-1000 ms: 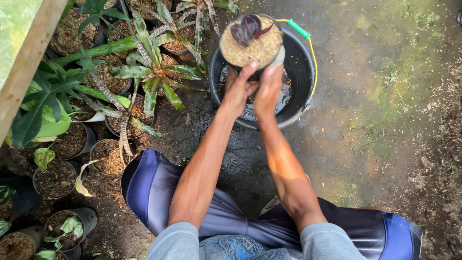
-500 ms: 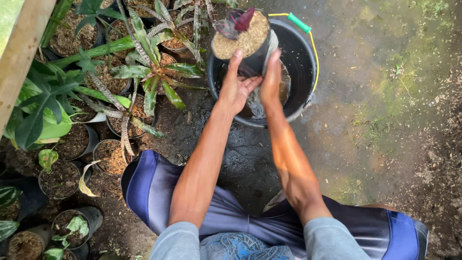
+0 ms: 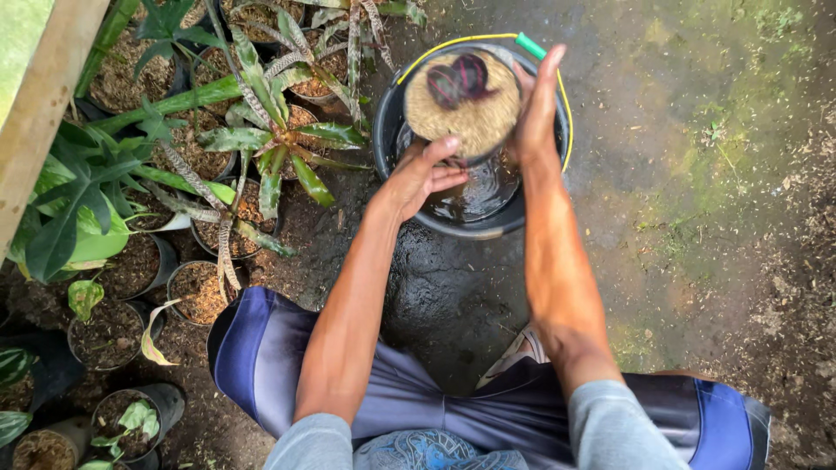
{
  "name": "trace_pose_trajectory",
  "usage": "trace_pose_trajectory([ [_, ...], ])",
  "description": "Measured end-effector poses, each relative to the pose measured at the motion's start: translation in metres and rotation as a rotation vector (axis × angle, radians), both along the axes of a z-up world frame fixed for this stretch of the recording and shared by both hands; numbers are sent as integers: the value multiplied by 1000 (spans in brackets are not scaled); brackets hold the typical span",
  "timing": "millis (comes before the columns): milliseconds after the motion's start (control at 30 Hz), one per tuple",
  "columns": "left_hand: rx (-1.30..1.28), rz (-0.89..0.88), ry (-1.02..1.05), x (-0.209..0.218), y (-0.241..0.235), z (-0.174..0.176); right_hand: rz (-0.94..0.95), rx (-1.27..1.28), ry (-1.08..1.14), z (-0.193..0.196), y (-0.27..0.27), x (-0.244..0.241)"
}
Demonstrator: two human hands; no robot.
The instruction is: The person sits on the ground and repeatedly cleans the exterior of small potted plants using a cloth and water from a bucket. They wipe each pot, rinse the cloth, and return the pot to a nearby shelf.
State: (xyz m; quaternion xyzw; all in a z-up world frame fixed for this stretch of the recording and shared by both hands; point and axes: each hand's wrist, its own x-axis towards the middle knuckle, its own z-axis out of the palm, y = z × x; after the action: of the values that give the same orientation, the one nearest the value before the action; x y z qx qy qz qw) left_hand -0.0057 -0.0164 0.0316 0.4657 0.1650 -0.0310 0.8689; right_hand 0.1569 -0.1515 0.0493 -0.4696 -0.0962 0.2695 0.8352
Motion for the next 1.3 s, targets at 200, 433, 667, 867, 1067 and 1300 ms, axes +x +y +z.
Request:
trace_pose_trajectory([
  [200, 84, -23, 46, 5, 8, -5, 134, 54, -62, 5, -12, 3],
  [433, 84, 248, -82, 21, -18, -6, -112, 262, 19, -4, -8, -5],
  [667, -265, 472, -64, 31, -20, -13, -263, 115, -329, -23, 28, -72],
  [867, -67, 382, -70, 22, -8, -27, -227, 117, -302, -33, 27, -76],
  [1067, -177, 345, -77, 16, -12, -33, 130, -53, -395, -24, 19, -5],
  [1300, -2, 335, 23, 14, -10, -27, 9, 83, -215, -27, 24, -16],
])
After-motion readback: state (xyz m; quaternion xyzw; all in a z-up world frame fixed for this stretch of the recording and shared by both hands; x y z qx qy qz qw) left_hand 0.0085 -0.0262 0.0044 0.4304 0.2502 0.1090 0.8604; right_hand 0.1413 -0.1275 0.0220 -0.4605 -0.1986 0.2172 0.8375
